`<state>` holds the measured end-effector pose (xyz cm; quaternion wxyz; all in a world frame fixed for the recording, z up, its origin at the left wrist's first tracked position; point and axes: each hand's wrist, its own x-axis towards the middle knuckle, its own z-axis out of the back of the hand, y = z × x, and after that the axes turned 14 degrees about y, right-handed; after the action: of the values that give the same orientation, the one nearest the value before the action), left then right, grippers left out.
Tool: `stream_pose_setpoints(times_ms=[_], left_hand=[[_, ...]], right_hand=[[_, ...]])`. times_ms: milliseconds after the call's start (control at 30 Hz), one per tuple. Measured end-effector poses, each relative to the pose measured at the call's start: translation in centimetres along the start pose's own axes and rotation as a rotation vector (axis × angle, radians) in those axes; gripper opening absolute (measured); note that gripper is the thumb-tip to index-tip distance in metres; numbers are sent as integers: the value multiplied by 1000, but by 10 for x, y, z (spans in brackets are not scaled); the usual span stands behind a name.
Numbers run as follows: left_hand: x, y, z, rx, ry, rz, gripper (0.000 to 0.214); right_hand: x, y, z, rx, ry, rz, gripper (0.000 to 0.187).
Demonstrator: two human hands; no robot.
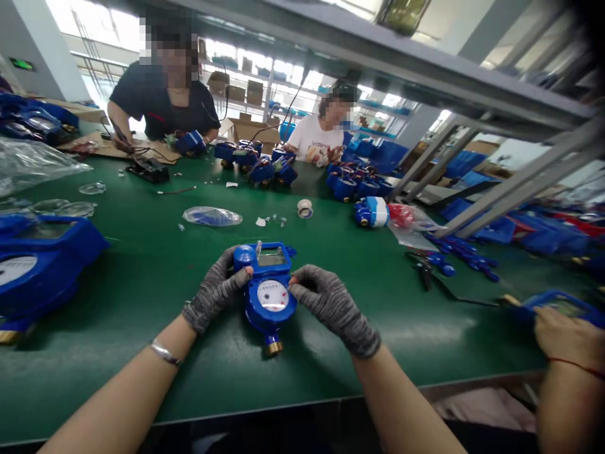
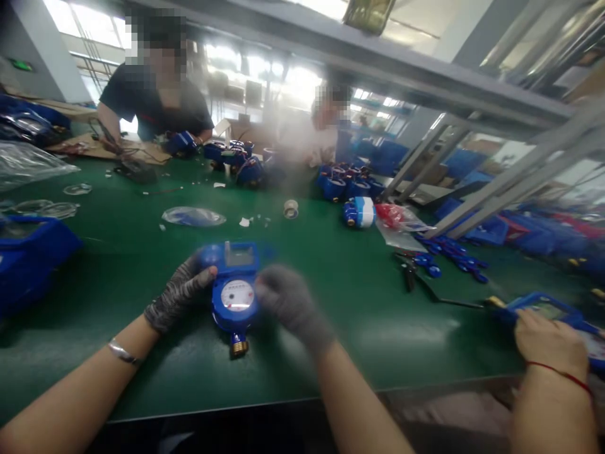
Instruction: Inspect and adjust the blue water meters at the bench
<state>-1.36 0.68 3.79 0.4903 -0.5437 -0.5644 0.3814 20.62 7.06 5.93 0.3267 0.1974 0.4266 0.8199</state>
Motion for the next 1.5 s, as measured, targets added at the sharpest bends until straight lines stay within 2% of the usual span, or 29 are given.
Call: stream_pose_setpoints(times_ms=[167, 367, 533, 767, 933, 1100, 1233, 1300, 1367, 1433, 1500], left_hand=[[-1, 2, 4, 26, 7, 0, 53], [2, 5, 6, 34, 15, -15, 56], [3, 4, 6, 23, 20, -22, 56], [1, 0, 3, -11, 31, 7, 53], [4, 2, 2, 25, -8, -21, 49], [6, 5, -1, 56, -54, -30, 44], [4, 10, -1, 75, -88, -54, 44], [3, 13, 1, 87, -98, -60, 44], [2, 16, 3, 99, -98, -50, 43], [2, 17, 6, 119, -88, -45, 43], [2, 17, 8, 133, -79, -52, 44]], right_hand=[[11, 5, 0, -150, -78, -55, 11], [19, 17, 8, -335, 17, -95, 8], [21, 24, 9, -448, 46, -117, 9], [2, 23, 11, -668, 92, 128, 18], [-11, 12, 3, -779, 37, 174, 23], [-21, 0, -12, -687, -75, 88, 29], [-18, 2, -10, -591, -24, 7, 33], [-9, -6, -2, -450, 16, 33, 30], [6, -26, 10, -280, -63, 35, 27], [26, -55, 19, -237, -234, -50, 25], [46, -83, 23, -319, -272, -190, 23]])
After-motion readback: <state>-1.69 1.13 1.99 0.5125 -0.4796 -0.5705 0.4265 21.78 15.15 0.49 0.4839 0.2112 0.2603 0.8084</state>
